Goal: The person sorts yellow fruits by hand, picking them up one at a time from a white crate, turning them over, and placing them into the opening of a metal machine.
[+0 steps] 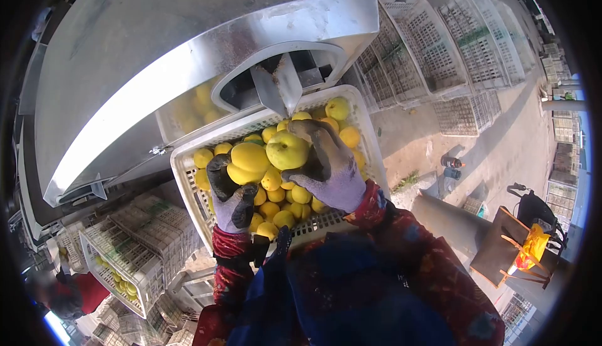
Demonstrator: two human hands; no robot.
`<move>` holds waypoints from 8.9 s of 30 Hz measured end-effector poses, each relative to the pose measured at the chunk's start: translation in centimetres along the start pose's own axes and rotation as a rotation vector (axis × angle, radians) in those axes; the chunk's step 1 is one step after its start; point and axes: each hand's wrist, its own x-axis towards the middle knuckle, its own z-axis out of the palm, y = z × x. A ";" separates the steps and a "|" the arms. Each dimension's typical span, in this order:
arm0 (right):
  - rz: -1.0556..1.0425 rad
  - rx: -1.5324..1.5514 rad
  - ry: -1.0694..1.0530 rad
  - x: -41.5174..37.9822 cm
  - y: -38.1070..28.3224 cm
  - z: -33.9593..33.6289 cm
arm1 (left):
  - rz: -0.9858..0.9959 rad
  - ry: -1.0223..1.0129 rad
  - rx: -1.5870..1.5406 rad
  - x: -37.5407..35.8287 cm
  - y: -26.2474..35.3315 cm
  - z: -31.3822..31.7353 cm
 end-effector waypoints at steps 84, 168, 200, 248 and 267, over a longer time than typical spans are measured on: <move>0.030 -0.055 0.014 2.0 1.3 1.3 | -0.226 -0.174 0.182 1.4 -0.7 -2.3; 0.230 -0.731 -0.284 0.2 12.4 -2.4 | -0.252 -0.997 1.739 -2.1 -17.5 5.3; 0.237 0.001 0.128 0.6 0.1 1.1 | -0.060 -0.124 0.040 0.8 1.5 1.7; 0.313 -0.690 -0.514 0.3 13.8 -3.3 | -0.228 -0.827 1.887 0.1 -21.8 4.7; 0.384 0.594 -0.086 -2.5 3.2 -1.0 | -0.412 -0.127 -0.648 -0.5 -2.8 0.5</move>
